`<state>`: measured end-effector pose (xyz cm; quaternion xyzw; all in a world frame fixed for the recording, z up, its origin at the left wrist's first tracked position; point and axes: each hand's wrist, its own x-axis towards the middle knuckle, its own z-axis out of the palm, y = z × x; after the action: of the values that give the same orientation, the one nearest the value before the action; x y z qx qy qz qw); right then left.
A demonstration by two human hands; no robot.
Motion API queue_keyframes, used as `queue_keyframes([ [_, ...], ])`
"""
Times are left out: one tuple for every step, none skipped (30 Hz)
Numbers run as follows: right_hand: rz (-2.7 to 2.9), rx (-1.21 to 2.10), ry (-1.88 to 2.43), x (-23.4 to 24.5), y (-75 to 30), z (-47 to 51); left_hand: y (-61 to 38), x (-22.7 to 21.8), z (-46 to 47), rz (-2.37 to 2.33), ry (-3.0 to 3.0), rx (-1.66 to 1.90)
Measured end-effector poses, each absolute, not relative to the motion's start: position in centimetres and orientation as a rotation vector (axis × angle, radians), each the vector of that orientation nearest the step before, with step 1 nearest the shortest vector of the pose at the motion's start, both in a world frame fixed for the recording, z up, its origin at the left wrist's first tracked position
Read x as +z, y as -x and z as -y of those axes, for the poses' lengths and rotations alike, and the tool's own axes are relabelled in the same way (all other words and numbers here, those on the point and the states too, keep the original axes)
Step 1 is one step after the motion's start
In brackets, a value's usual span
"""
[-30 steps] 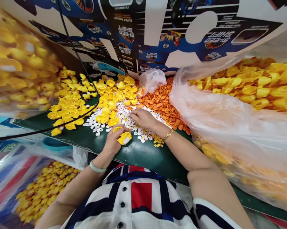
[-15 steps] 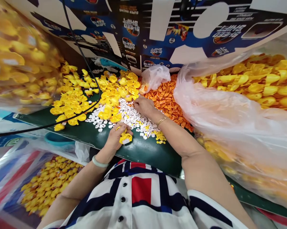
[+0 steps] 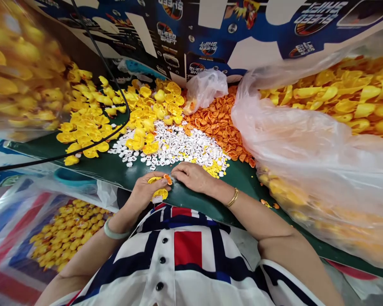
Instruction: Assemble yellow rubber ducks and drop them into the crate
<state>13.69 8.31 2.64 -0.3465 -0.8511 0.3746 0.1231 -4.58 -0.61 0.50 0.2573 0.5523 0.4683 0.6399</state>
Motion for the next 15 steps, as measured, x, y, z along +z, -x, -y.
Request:
queue_keyframes([
  [2.590,0.940,1.014,2.6,-13.7,-8.9,4.8,0.4,0.6,-1.262,-0.566,1.087],
  [2.686,0.762,1.049,2.6,-13.6,-9.4,4.9,0.3,0.5,-1.263,-0.538,1.107],
  [2.765,0.590,1.102,2.5,-13.4,-9.8,5.0,0.2,0.4,-1.261,-0.510,1.123],
  [2.830,0.458,1.153,2.3,-13.2,-10.2,5.1,0.1,0.3,-1.258,-0.484,1.138],
  [2.884,0.377,1.184,2.2,-13.0,-10.5,5.2,0.0,0.2,-1.251,-0.465,1.147],
  [2.927,0.337,1.197,2.0,-12.7,-10.7,5.2,-0.1,0.0,-1.242,-0.452,1.151],
  [2.958,0.326,1.196,1.8,-12.6,-11.0,5.2,-0.1,-0.1,-1.233,-0.442,1.152],
  [2.976,0.335,1.190,1.7,-12.5,-11.2,5.2,-0.1,-0.2,-1.223,-0.435,1.150],
  [2.978,0.363,1.178,1.5,-12.5,-11.4,5.2,-0.2,-0.3,-1.214,-0.430,1.146],
  [2.952,0.416,1.165,1.5,-12.6,-11.6,5.3,-0.2,-0.3,-1.207,-0.425,1.141],
  [2.894,0.502,1.155,1.5,-12.7,-11.8,5.3,-0.2,-0.4,-1.203,-0.420,1.136],
  [2.802,0.623,1.146,1.6,-12.9,-11.8,5.3,-0.2,-0.4,-1.199,-0.417,1.135],
  [2.683,0.773,1.137,1.7,-13.1,-11.7,5.3,-0.2,-0.5,-1.196,-0.415,1.140],
  [2.548,0.939,1.124,1.9,-13.3,-11.5,5.3,-0.2,-0.5,-1.194,-0.417,1.149],
  [2.413,1.108,1.106,2.1,-13.4,-11.1,5.2,-0.2,-0.6,-1.191,-0.419,1.161],
])
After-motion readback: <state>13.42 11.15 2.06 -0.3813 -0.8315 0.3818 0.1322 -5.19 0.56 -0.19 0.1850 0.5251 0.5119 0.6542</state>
